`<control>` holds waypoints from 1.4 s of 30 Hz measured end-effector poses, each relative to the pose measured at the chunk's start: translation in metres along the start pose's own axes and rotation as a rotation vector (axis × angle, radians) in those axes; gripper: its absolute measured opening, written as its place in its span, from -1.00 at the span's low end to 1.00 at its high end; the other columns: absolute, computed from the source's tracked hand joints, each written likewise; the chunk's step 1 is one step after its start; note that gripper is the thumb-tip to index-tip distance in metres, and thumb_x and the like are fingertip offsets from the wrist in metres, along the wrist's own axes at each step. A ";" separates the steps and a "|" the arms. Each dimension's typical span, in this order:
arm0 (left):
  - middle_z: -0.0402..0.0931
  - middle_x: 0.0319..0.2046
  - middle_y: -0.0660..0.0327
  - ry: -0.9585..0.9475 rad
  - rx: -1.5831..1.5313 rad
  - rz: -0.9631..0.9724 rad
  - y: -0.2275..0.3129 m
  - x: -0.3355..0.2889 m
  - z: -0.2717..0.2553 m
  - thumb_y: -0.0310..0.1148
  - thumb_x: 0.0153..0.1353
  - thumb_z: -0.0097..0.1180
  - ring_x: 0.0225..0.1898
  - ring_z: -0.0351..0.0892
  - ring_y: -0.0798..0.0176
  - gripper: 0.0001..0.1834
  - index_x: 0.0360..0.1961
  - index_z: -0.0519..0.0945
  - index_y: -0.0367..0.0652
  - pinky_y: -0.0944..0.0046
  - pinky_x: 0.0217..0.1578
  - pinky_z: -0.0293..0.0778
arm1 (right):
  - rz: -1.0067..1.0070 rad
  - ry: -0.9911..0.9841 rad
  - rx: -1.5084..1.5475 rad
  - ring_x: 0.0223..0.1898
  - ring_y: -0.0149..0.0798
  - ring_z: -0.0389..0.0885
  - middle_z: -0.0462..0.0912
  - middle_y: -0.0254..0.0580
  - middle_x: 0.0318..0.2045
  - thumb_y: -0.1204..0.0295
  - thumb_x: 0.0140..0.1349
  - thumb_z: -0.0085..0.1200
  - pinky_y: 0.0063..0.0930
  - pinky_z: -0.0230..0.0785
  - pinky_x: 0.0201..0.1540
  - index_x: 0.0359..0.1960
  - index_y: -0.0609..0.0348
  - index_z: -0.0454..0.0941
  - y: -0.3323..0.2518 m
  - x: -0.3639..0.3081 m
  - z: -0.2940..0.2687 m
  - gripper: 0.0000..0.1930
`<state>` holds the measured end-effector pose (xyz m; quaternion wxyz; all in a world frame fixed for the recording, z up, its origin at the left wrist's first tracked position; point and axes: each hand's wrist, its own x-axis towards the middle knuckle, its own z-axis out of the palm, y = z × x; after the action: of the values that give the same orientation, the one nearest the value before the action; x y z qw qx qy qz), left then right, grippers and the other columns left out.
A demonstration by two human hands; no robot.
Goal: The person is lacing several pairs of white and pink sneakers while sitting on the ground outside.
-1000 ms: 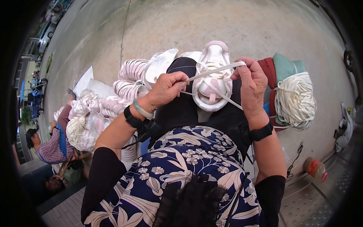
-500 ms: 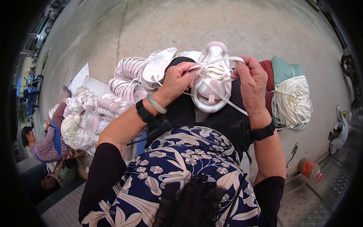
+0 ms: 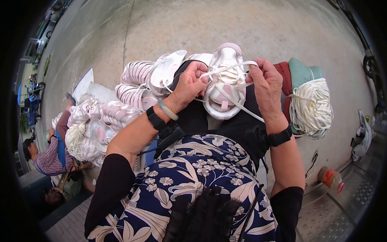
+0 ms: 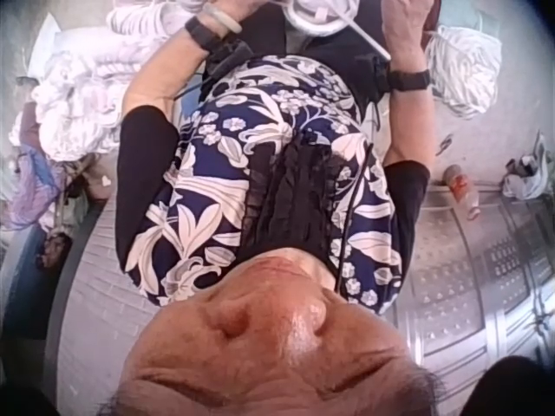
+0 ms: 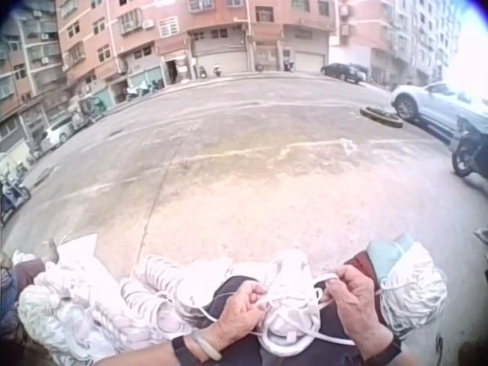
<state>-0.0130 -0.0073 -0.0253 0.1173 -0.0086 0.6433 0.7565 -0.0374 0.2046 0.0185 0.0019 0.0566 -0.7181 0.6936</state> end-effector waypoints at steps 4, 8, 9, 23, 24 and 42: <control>0.41 -0.45 0.31 -0.010 0.070 -0.045 0.002 -0.002 -0.009 -0.59 0.04 0.03 -0.58 0.37 0.53 -0.66 -0.12 0.30 -0.25 0.56 -0.61 0.28 | 0.012 0.027 -0.007 -0.50 -0.57 0.42 0.47 -0.41 -0.54 0.48 0.26 -0.04 -0.73 0.31 -0.40 -0.25 0.31 0.50 0.002 0.001 -0.003 -0.85; 0.42 -0.44 0.32 0.023 0.073 -0.049 0.001 -0.002 -0.017 -0.57 0.04 0.05 -0.56 0.39 0.53 -0.64 -0.10 0.31 -0.26 0.57 -0.59 0.29 | 0.017 0.026 -0.017 -0.50 -0.57 0.42 0.47 -0.41 -0.55 0.47 0.26 -0.04 -0.73 0.31 -0.40 -0.25 0.31 0.50 0.002 0.001 -0.002 -0.85; 0.41 -0.44 0.31 0.027 0.024 -0.016 0.001 -0.001 -0.015 -0.58 0.03 0.05 -0.55 0.39 0.54 -0.62 -0.08 0.30 -0.26 0.57 -0.59 0.29 | 0.020 0.027 -0.014 -0.50 -0.57 0.42 0.47 -0.41 -0.54 0.47 0.26 -0.04 -0.73 0.31 -0.40 -0.25 0.31 0.50 0.001 0.001 -0.001 -0.85; 0.32 -0.46 0.30 0.085 -0.100 0.058 0.010 0.002 -0.005 -0.68 -0.12 0.00 -0.58 0.30 0.53 -0.42 0.03 0.21 -0.29 0.57 -0.63 0.26 | -0.013 0.009 0.002 -0.50 -0.57 0.43 0.49 -0.40 -0.53 0.46 0.27 -0.04 -0.73 0.32 -0.41 -0.24 0.30 0.50 0.006 0.001 0.001 -0.85; 0.33 -0.45 0.29 0.080 -0.107 0.048 0.010 0.002 -0.006 -0.70 -0.11 -0.02 -0.54 0.33 0.53 -0.43 0.02 0.21 -0.30 0.56 -0.58 0.30 | -0.004 0.010 0.005 -0.50 -0.57 0.43 0.49 -0.40 -0.53 0.47 0.27 -0.04 -0.73 0.31 -0.41 -0.24 0.29 0.50 0.006 0.001 0.001 -0.85; 0.33 -0.47 0.33 0.048 -0.077 0.063 0.012 -0.005 -0.001 -0.64 -0.05 -0.02 -0.53 0.30 0.54 -0.53 -0.03 0.23 -0.29 0.58 -0.58 0.29 | -0.584 0.145 -0.781 -0.32 -0.13 0.56 0.57 -0.05 -0.33 0.60 0.05 0.00 -0.42 0.39 -0.29 -0.25 0.32 0.49 0.008 -0.006 0.013 -0.80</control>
<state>-0.0109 -0.0103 -0.0127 0.0776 -0.0109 0.6162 0.7837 -0.0312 0.1929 0.0096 0.2672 0.2020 -0.8767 0.3453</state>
